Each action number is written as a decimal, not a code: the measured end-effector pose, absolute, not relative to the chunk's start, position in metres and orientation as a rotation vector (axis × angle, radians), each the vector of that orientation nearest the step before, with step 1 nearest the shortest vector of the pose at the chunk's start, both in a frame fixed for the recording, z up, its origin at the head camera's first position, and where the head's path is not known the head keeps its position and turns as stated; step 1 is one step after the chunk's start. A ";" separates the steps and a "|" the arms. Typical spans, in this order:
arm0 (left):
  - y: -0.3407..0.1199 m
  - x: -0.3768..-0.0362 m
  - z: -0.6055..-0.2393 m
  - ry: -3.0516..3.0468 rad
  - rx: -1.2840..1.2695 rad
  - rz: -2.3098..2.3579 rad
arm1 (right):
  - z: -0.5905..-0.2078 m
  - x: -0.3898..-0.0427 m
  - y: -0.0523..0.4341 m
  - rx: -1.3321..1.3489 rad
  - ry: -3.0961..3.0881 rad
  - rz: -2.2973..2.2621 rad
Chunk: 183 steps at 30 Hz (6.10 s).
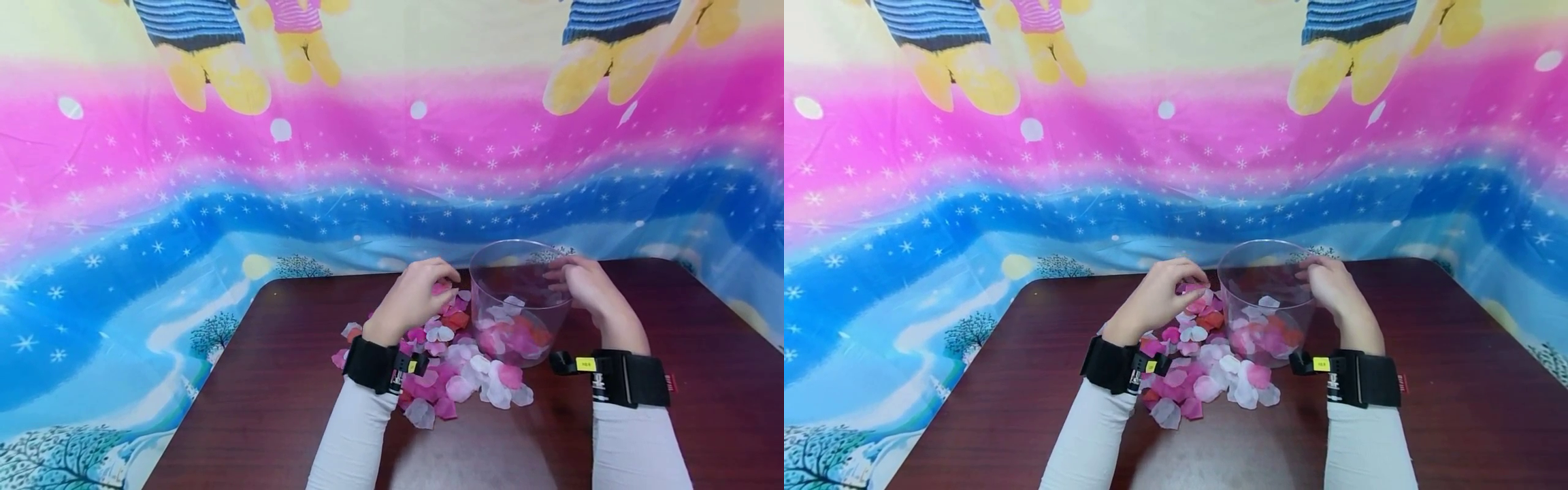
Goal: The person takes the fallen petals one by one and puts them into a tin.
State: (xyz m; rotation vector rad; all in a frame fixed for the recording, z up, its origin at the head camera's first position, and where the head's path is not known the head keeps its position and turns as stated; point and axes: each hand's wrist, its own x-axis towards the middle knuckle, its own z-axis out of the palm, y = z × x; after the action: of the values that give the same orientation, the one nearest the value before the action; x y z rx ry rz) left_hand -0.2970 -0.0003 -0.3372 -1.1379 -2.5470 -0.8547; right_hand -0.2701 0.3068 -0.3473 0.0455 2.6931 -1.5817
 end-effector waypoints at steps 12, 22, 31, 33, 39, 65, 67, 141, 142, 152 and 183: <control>-0.016 -0.324 -0.376 -2.978 -1.053 -0.835 | -0.349 -0.270 0.308 0.053 2.692 -1.573; -0.014 -0.330 -0.391 -3.092 -0.996 -0.774 | -0.349 -0.271 0.307 0.043 2.709 -1.566; -0.007 -0.330 -0.400 -3.129 -0.953 -0.665 | -0.348 -0.271 0.308 0.045 2.682 -1.573; -0.006 -0.330 -0.401 -3.140 -0.954 -0.671 | -0.348 -0.271 0.308 0.044 2.683 -1.571; -0.004 -0.330 -0.404 -3.143 -0.963 -0.680 | -0.347 -0.271 0.308 0.042 2.695 -1.571; -0.026 -0.333 -0.379 -2.901 -0.940 -0.840 | -0.347 -0.271 0.307 0.045 2.689 -1.574; -0.027 -0.332 -0.374 -2.870 -0.944 -0.857 | -0.347 -0.271 0.308 0.044 2.686 -1.574; 0.006 -0.294 -0.333 -2.235 -1.130 -0.980 | -0.349 -0.272 0.309 0.049 2.700 -1.586; 0.002 -0.296 -0.333 -2.249 -1.107 -0.983 | -0.349 -0.272 0.308 0.050 2.701 -1.583; -0.022 -0.313 -0.344 -2.480 -0.996 -0.913 | -0.350 -0.272 0.310 0.051 2.690 -1.588; 0.012 -0.320 -0.404 -3.106 -0.777 -0.534 | -0.349 -0.270 0.309 0.054 2.701 -1.583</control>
State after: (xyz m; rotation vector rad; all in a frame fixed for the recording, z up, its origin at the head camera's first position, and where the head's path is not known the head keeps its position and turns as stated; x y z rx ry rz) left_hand -0.3201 0.0123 -0.4043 -0.7773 -3.1062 -0.5345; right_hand -0.2701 0.3086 -0.3493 0.0539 2.7006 -1.5827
